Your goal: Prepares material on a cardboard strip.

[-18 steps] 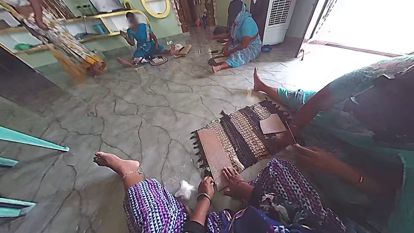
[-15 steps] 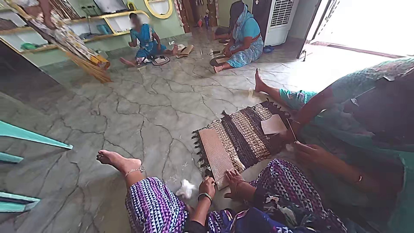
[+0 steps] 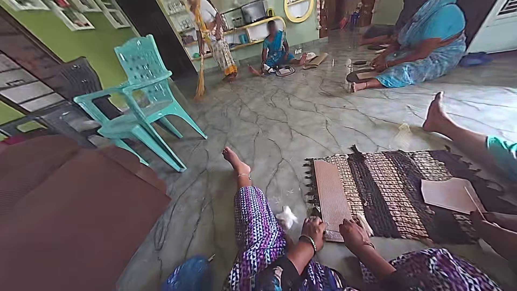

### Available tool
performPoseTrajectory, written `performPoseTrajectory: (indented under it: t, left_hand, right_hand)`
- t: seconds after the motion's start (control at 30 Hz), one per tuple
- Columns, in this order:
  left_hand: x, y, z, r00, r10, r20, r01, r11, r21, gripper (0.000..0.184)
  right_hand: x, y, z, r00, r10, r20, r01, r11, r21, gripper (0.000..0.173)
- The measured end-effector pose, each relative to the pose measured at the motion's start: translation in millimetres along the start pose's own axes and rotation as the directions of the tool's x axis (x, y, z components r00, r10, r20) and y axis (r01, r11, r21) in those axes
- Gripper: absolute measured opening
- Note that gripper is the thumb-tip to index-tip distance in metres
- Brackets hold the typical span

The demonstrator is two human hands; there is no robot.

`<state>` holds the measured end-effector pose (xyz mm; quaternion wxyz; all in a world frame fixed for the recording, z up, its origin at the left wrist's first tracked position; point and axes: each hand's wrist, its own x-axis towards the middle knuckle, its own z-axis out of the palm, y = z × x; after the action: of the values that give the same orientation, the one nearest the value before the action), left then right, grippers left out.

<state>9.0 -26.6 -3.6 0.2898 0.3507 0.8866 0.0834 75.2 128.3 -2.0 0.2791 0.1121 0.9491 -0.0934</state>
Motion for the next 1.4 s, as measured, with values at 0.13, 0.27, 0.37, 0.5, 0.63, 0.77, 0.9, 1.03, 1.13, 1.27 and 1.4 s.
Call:
performPoseTrajectory:
  t: [0.13,0.27,0.37,0.5,0.63,0.77,0.9,1.03,1.13,1.27,1.4]
  left_hand:
    - [-5.8,18.8,-8.3,0.992,-0.041,0.120,0.041,0.999,0.004,0.039]
    - [-9.0,11.4,-5.2,0.989,-0.112,0.100,0.119,0.990,-0.072,0.039]
    - [0.0,-16.3,-9.0,0.986,-0.167,0.010,0.166,0.966,-0.198,0.037]
    - [-1.9,-74.0,-13.3,0.895,-0.356,-0.268,0.217,0.874,-0.435,0.031]
    - [4.9,-100.0,-34.0,0.823,-0.534,-0.193,0.358,0.752,-0.554,0.030]
    - [5.3,-112.7,-34.6,0.793,-0.579,-0.188,0.391,0.722,-0.571,0.031]
    - [10.2,-117.4,-29.0,0.815,-0.563,-0.136,0.427,0.743,-0.516,0.042]
    - [11.3,-120.7,-26.8,0.887,-0.446,-0.122,0.368,0.841,-0.397,0.048]
    - [-4.2,-88.7,-45.7,0.906,-0.421,-0.037,0.395,0.874,-0.284,0.035]
    - [-7.4,-81.5,-42.9,0.890,-0.433,-0.141,0.337,0.835,-0.435,0.023]
    - [5.1,-80.6,-32.0,0.904,-0.370,-0.213,0.127,0.708,-0.695,0.021]
  right_hand:
    - [-3.1,-5.5,-7.1,0.999,-0.039,-0.017,0.041,0.996,0.078,0.026]
    - [-19.2,8.1,-12.7,0.996,0.072,-0.055,-0.052,0.953,0.299,0.041]
    - [-3.9,51.4,-18.9,0.965,0.259,-0.040,-0.214,0.865,0.454,0.035]
    - [15.6,100.2,-18.3,0.928,0.365,-0.071,-0.207,0.665,0.717,0.027]
    - [28.8,103.5,-10.1,0.903,0.430,-0.014,-0.303,0.659,0.689,0.025]
    - [37.3,93.2,-6.8,0.907,0.420,-0.038,-0.333,0.769,0.545,0.025]
    - [32.1,93.0,-10.4,0.895,0.436,-0.099,-0.309,0.763,0.567,0.028]
    - [32.7,88.3,-16.4,0.887,0.415,-0.203,-0.207,0.749,0.629,0.033]
    - [25.2,75.6,-19.6,0.901,0.371,-0.225,-0.162,0.769,0.618,0.028]
    - [24.1,55.7,-14.4,0.935,0.264,-0.237,-0.066,0.786,0.615,0.025]
    - [27.6,32.0,-1.5,0.955,0.025,-0.296,0.206,0.662,0.721,0.031]
